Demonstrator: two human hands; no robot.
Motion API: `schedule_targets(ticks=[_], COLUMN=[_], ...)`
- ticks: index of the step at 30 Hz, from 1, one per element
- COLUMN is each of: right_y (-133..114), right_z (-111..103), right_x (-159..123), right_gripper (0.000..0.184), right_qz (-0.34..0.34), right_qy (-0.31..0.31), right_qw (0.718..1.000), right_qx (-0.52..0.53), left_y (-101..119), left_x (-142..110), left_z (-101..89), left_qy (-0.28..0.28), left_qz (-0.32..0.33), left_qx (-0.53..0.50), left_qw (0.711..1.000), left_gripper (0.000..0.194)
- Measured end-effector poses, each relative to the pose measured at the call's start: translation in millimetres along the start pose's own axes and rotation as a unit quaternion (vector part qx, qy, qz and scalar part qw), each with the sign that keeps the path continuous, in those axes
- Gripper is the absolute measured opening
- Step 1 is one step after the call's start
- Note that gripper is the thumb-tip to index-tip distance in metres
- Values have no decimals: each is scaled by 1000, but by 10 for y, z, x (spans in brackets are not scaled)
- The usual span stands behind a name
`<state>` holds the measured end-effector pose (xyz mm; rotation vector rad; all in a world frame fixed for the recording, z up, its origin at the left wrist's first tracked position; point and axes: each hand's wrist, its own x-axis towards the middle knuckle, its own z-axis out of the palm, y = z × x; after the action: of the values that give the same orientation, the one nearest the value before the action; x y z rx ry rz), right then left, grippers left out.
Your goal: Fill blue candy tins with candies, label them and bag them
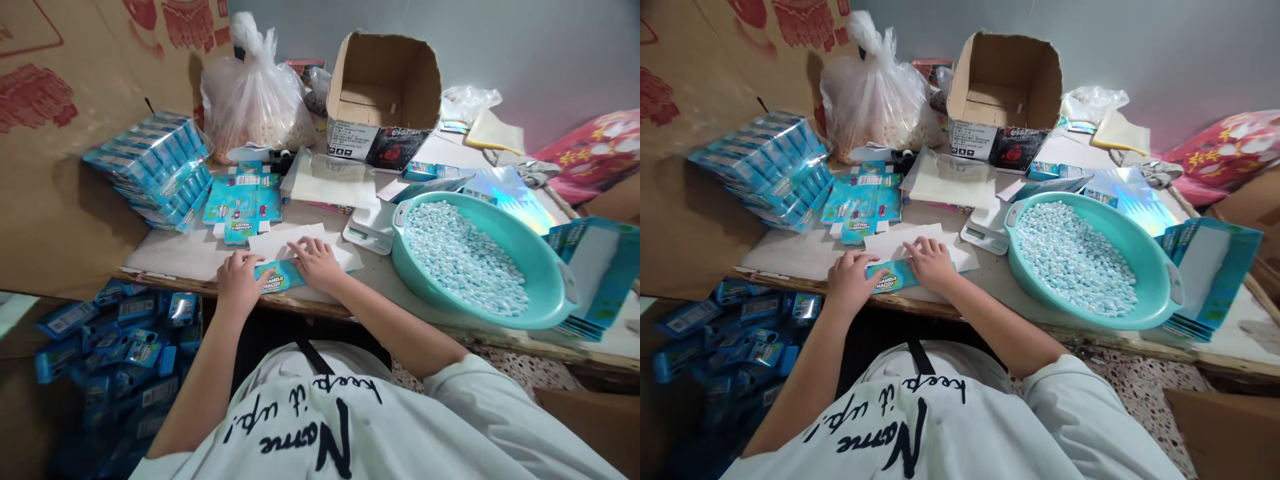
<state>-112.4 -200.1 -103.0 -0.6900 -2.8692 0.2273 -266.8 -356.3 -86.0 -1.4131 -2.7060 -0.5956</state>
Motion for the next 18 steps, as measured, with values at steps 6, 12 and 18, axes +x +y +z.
schedule_targets(ticks=[6,12,18], right_y=[11,29,6], right_z=[143,113,59], right_x=[38,82,55], right_gripper=[62,61,58], right_qz=[7,3,2], right_qy=[-11,-73,-48], right_qw=[1000,997,998], right_qx=[-11,15,29], left_y=[117,160,337], left_x=[-77,106,93], left_z=[47,-55,90], left_qy=[-58,-201,-120], left_qz=[110,29,61], left_qx=[6,-77,39], left_qw=[992,976,990], left_gripper=[18,12,42])
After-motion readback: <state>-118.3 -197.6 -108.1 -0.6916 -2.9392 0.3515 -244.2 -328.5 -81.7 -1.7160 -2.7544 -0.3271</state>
